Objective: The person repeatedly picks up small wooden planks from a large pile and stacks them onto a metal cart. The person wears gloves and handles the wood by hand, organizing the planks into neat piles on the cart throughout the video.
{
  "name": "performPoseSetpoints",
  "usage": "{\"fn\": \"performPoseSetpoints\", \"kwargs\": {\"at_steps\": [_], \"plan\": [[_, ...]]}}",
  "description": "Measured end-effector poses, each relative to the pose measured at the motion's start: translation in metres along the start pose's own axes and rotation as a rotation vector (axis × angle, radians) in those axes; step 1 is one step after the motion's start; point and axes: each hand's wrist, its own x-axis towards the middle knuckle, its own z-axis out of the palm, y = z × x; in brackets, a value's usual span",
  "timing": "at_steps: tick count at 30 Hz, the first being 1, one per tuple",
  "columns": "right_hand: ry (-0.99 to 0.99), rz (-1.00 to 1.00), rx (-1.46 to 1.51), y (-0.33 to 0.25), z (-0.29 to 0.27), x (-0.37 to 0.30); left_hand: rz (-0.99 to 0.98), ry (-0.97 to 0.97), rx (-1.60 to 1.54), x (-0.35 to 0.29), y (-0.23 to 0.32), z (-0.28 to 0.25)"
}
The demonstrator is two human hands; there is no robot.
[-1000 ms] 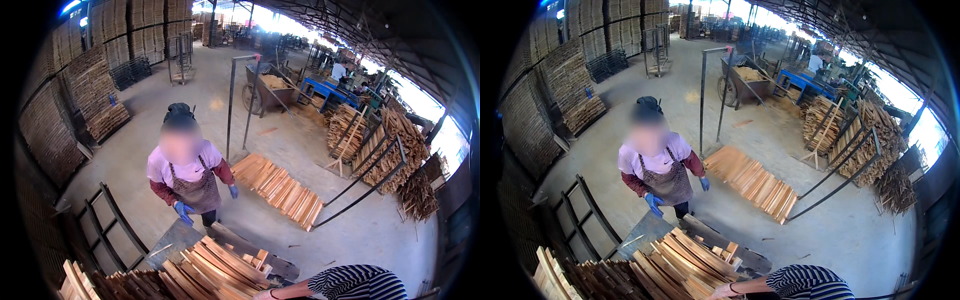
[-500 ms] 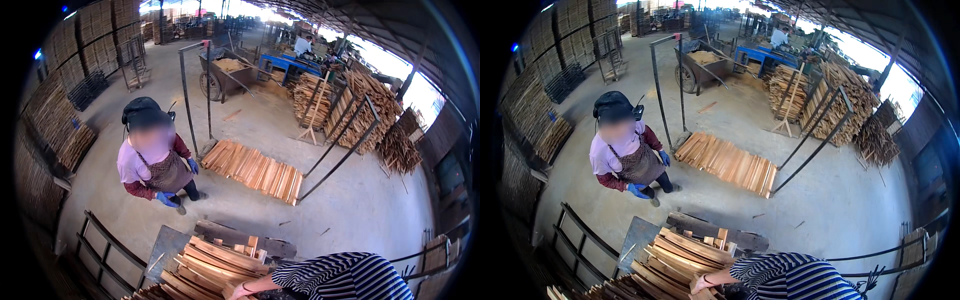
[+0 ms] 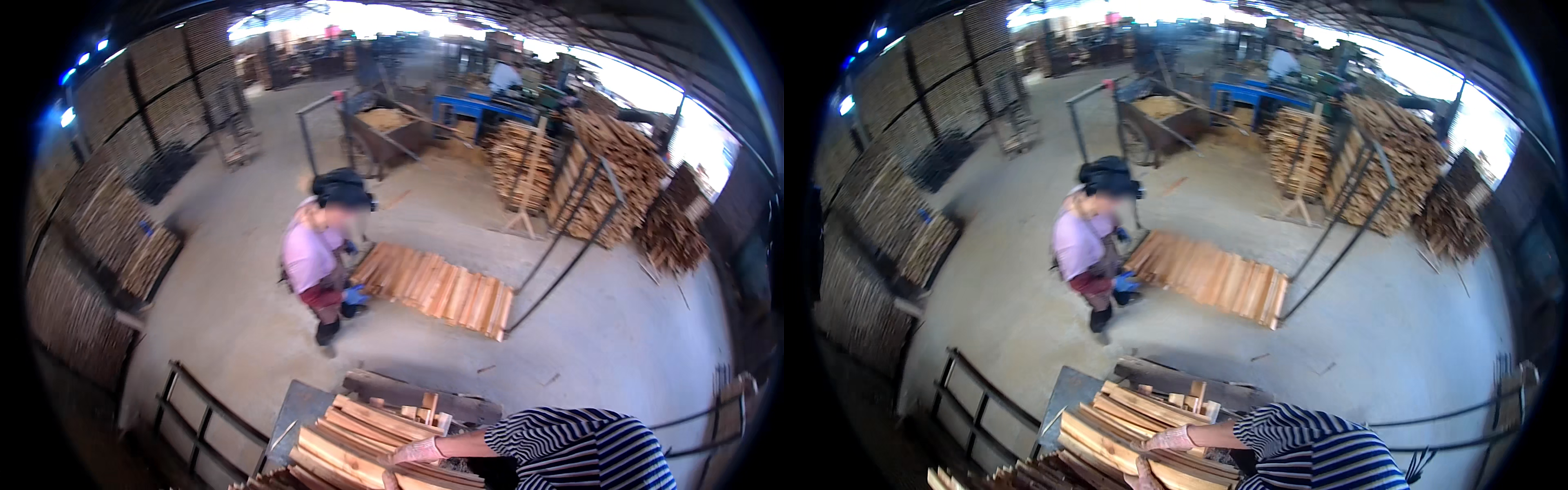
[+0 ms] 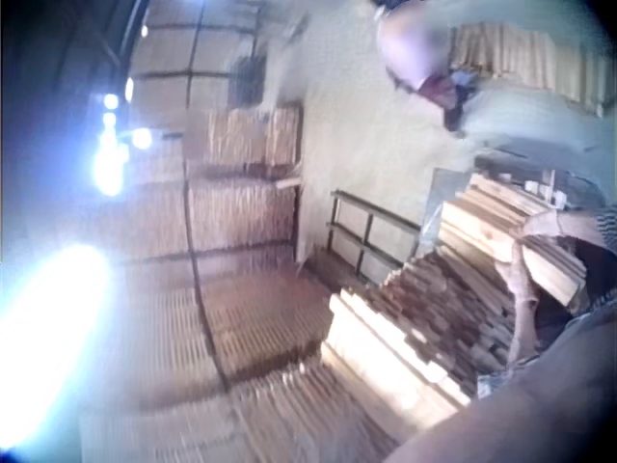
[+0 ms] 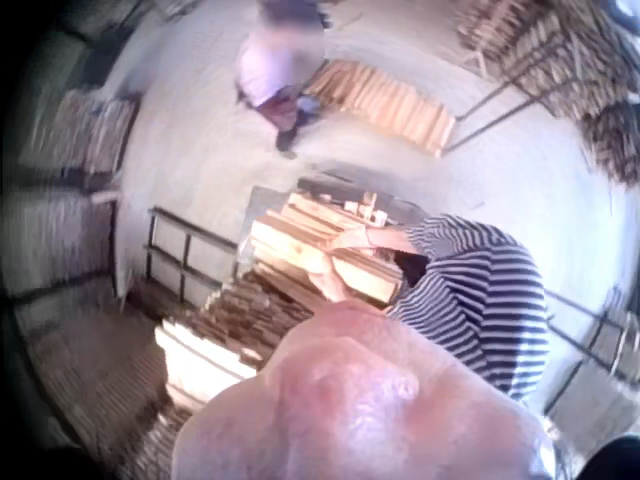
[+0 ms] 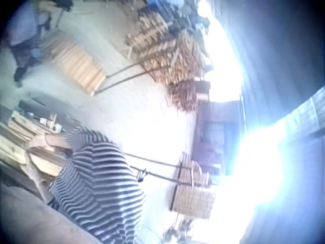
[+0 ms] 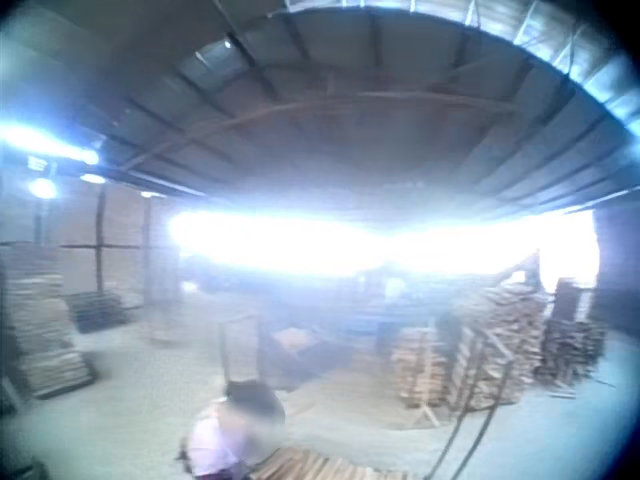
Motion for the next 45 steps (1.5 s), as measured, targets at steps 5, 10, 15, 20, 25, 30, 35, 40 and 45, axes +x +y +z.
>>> {"fn": "performPoseSetpoints", "kwargs": {"at_steps": [5, 10, 15, 20, 25, 30, 35, 40, 45], "plan": [[0.136, -0.438, -0.045, -0.021, 0.004, -0.007, 0.096, 0.135, 0.008, -0.029, 0.059, 0.01], [-0.072, -0.422, -0.078, -0.084, 0.018, -0.068, 0.156, 0.18, -0.168, -0.078, 0.093, 0.002], [-0.08, -0.462, -0.358, -0.09, 0.041, -0.09, 0.136, 0.089, -0.591, -0.102, 0.11, -0.016], [-0.298, -0.32, -0.451, -0.134, 0.059, -0.092, 0.171, 0.078, -0.882, -0.144, 0.144, -0.032], [-0.529, -0.446, -0.433, -0.153, 0.13, -0.078, 0.268, 0.331, -0.854, -0.143, 0.099, -0.087], [-0.768, -0.369, -0.171, -0.143, 0.182, -0.06, 0.495, 0.51, -0.93, -0.146, -0.028, -0.137], [-0.918, -0.229, -0.208, -0.164, 0.284, -0.088, 0.546, 0.654, -1.111, -0.233, 0.019, -0.176], [-1.187, -0.021, -0.252, -0.194, 0.382, -0.111, 0.509, 1.008, -1.211, -0.279, 0.007, -0.24], [-1.085, 0.116, -0.438, -0.211, 0.494, -0.064, 0.394, 1.309, -0.886, -0.283, -0.03, -0.334]]}}
